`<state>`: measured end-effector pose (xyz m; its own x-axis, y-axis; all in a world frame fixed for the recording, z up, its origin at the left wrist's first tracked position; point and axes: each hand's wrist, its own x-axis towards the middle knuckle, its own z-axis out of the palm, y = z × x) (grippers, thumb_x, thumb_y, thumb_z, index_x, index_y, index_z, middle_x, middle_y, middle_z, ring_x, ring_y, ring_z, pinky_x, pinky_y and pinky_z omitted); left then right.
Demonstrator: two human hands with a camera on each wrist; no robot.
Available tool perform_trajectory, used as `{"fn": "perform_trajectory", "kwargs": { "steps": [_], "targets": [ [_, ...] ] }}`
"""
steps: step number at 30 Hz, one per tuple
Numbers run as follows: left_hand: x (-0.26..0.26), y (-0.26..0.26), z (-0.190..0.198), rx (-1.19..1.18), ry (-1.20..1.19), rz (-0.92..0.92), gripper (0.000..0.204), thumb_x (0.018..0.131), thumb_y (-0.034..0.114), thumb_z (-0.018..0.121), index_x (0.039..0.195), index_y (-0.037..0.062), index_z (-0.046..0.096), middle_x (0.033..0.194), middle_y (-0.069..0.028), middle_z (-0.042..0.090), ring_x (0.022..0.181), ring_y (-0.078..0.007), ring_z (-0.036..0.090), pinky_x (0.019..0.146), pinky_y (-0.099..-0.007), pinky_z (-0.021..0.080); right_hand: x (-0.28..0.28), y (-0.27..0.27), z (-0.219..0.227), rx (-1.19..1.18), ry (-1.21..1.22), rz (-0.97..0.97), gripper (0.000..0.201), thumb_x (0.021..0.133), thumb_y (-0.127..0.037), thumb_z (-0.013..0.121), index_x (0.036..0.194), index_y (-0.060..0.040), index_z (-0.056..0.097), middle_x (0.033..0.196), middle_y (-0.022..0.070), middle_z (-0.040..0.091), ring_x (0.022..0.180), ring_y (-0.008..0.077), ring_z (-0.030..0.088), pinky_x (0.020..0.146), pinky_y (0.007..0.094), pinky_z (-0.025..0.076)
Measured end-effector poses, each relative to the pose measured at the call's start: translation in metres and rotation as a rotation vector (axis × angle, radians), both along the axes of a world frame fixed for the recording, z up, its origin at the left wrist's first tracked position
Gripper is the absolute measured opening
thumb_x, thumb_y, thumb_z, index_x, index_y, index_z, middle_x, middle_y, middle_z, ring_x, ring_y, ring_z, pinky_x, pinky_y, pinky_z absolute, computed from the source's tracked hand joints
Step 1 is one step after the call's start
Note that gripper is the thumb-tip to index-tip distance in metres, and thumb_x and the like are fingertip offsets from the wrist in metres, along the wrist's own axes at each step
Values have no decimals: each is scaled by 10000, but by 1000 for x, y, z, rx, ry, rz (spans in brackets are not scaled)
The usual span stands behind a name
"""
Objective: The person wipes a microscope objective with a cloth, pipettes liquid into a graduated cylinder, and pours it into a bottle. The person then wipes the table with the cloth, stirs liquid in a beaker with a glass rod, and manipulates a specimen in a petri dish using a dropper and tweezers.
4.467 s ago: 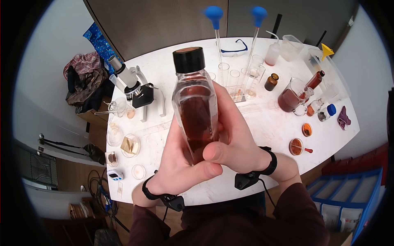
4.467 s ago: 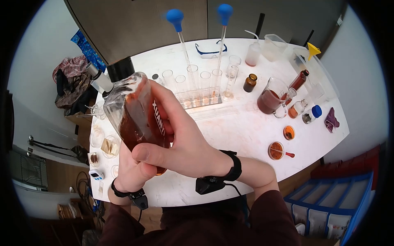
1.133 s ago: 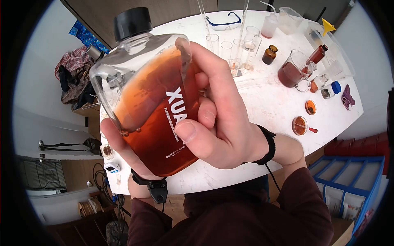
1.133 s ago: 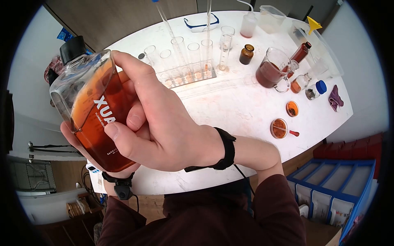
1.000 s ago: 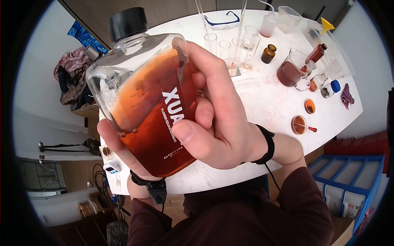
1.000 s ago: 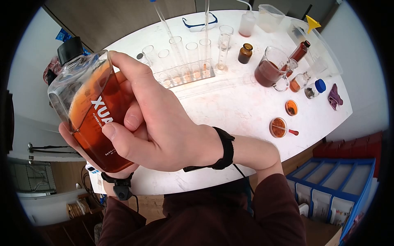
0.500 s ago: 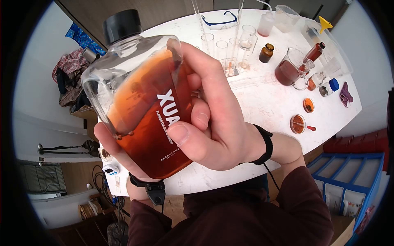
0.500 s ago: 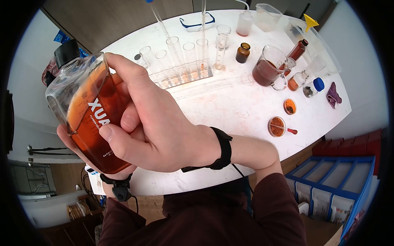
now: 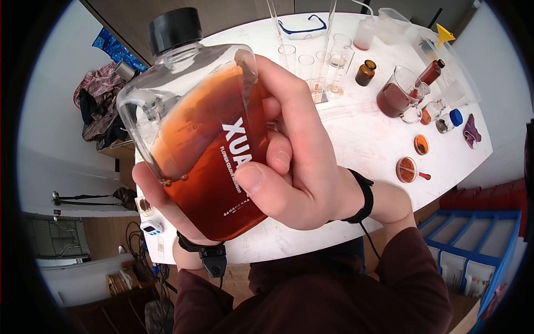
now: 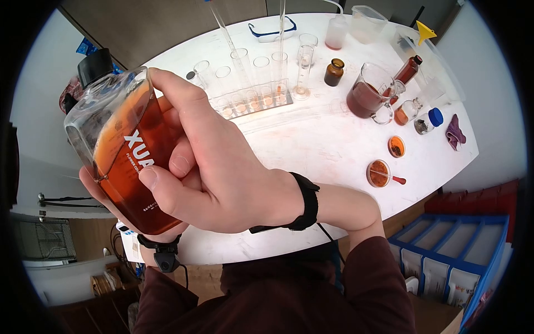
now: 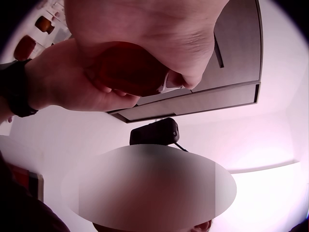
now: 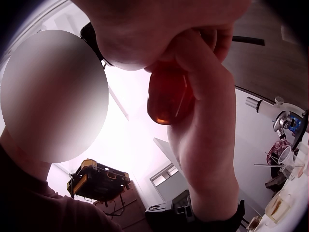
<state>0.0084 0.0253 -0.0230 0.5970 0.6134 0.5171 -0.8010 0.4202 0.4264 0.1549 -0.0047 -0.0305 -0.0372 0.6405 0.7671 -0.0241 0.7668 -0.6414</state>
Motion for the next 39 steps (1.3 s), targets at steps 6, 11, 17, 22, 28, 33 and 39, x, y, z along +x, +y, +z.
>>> {"fn": "perform_trajectory", "kwargs": {
  "steps": [6,11,17,22,28,33,39],
  "targets": [
    [0,5,-3,44,-5,-22,951,955,835,415,1598,134,412,1528,-219,514,1327,-407,584,1102,-581,521,0,0,0,25,-21,-46,862,1017,-223,645,1623,128,142,1310,188,598,905,47,541,836,218,470],
    [4,-1,3,49,3,2,903,986,809,415,1550,106,468,1475,-192,563,1274,-368,616,1071,-535,547,2,-1,1,-10,-29,-21,862,1018,-234,644,1620,128,144,1318,200,594,941,62,558,844,220,477],
    [0,1,8,139,101,4,852,1011,786,409,1491,93,527,1401,-165,614,1228,-322,625,1050,-521,550,1,2,-1,11,-26,-25,858,1018,-229,637,1620,129,141,1325,210,589,943,71,565,860,235,484],
    [1,1,4,90,60,2,863,1007,789,407,1518,99,498,1424,-179,595,1234,-341,624,1060,-526,545,-4,7,-3,90,7,-52,848,1019,-213,619,1621,131,131,1331,220,579,982,93,582,904,269,493],
    [-4,4,-3,35,39,-23,971,961,841,400,1594,105,412,1536,-229,506,1320,-395,586,1098,-567,516,1,0,0,15,-38,-34,857,1018,-214,627,1620,140,129,1310,195,589,924,59,554,867,234,476],
    [-6,2,-4,12,37,-21,983,959,844,392,1614,111,393,1590,-253,453,1364,-410,558,1119,-585,496,0,-2,3,-3,-16,-26,863,1018,-217,634,1619,143,131,1260,158,595,828,16,490,824,194,445],
    [6,-15,18,-172,108,41,1455,751,1086,249,1565,-113,373,1231,-232,667,1048,-268,686,946,-375,545,2,-1,1,7,-28,-19,863,1022,-223,635,1617,146,131,1242,150,594,828,20,482,825,196,441]
  ]
}}
